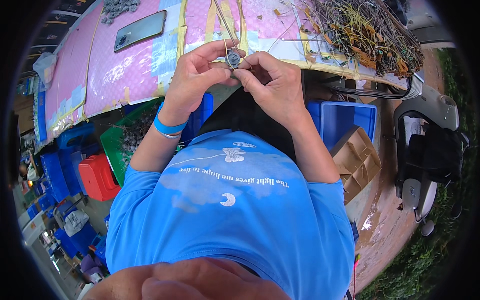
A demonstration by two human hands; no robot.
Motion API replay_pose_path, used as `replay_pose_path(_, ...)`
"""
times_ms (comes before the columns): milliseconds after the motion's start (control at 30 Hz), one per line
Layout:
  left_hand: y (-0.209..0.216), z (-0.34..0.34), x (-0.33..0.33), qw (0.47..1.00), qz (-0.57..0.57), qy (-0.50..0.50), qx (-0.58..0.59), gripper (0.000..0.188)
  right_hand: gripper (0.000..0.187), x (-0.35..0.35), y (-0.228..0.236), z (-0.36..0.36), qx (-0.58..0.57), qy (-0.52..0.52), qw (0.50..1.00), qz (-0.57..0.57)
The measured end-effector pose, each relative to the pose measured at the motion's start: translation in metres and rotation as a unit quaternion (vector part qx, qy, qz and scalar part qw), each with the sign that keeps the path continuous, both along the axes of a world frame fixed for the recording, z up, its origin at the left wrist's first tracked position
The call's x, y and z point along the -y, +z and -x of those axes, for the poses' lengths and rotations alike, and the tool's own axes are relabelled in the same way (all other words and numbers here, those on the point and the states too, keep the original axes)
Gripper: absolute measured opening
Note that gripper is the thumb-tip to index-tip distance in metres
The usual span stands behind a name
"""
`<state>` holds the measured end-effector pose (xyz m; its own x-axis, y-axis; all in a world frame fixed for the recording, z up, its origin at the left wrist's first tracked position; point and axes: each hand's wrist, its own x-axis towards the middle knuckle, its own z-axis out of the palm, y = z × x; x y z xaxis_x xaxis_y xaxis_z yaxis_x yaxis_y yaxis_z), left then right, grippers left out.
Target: Wrapping small decorative charms with thread at a workshop table.
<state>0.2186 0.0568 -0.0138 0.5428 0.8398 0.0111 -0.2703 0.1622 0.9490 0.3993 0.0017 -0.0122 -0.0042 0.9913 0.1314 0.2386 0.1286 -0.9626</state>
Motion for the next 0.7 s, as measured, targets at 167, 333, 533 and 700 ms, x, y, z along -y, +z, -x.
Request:
replay_pose_path(167, 0.002, -0.001, 0.0, 0.998, 0.014, 0.033, -0.042, 0.035, 0.01, 0.002, -0.006, 0.003, -0.022, -0.006, 0.999, 0.023)
replay_pose_path(333, 0.005, 0.0, -0.002, 0.995, 0.056, 0.077, -0.04, 0.031, 0.011, 0.014, -0.021, 0.012, -0.031, -0.03, 0.999, -0.015)
replay_pose_path(533, 0.005, 0.0, 0.002, 0.993, 0.076, 0.081, 0.028, 0.031, 0.013, 0.01, -0.038, 0.017, 0.059, -0.018, 0.992, -0.113)
replay_pose_path(700, 0.009, 0.002, 0.008, 0.999, 0.034, 0.004, 0.011, 0.03, 0.021, -0.023, -0.019, -0.005, -0.224, 0.013, 0.974, 0.025)
